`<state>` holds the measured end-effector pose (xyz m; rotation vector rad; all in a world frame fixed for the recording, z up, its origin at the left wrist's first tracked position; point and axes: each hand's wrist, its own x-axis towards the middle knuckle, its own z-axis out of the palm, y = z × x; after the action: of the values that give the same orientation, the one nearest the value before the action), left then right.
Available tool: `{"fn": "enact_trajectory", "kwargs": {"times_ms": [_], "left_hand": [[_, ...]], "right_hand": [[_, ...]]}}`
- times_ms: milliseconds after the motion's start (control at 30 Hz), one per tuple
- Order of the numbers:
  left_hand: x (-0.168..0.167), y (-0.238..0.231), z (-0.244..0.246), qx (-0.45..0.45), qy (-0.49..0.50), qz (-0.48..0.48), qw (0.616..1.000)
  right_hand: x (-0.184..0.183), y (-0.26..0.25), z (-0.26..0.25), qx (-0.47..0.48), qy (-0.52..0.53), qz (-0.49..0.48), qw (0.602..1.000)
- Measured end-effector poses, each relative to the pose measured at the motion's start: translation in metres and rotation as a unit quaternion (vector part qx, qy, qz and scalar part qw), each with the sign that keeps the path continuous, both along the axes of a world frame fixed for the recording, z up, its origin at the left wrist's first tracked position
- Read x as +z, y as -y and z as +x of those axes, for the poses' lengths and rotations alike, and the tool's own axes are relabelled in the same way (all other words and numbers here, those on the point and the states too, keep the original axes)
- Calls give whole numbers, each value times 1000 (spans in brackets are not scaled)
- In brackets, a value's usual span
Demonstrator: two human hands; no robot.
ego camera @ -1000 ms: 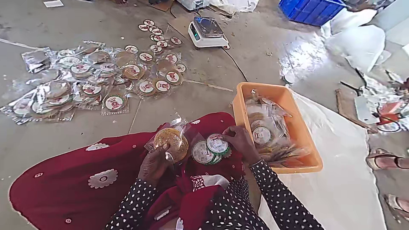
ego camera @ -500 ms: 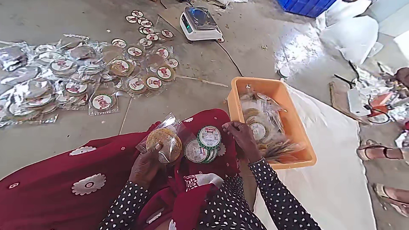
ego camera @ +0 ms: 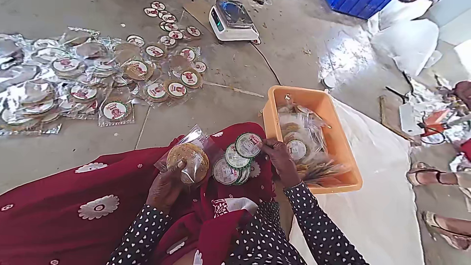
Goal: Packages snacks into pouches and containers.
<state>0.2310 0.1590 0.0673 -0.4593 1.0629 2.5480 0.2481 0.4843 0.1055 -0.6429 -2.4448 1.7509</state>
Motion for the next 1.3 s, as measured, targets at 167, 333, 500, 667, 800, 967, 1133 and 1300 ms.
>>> {"fn": "enact_trajectory", "kwargs": {"times_ms": [167, 333, 500, 667, 800, 967, 1133, 1300], "left_hand": [[-1, 1, 1, 0, 0, 0, 1000], [3, -1, -1, 0, 4, 3, 1000], [5, -3, 0, -10, 7, -8, 1000], [3, -2, 1, -15, -2, -17, 1000], [5, -2, 2, -19, -1, -13, 1000], [4, -1, 2, -42, -15, -19, 999], [5, 0, 3, -50, -17, -25, 998], [3, -1, 2, -63, -22, -27, 997]], "right_hand": [[2, -2, 4, -51, -22, -59, 997], [10, 12, -5, -66, -63, -76, 993], [25, 28, -12, -6, -122, -31, 992], [42, 41, -18, 57, -120, -24, 991], [47, 47, -22, 127, -81, -43, 988], [48, 60, -29, 182, -38, -70, 980], [49, 70, -34, 226, -14, -90, 970], [42, 87, -36, 259, -28, -74, 963]]}}
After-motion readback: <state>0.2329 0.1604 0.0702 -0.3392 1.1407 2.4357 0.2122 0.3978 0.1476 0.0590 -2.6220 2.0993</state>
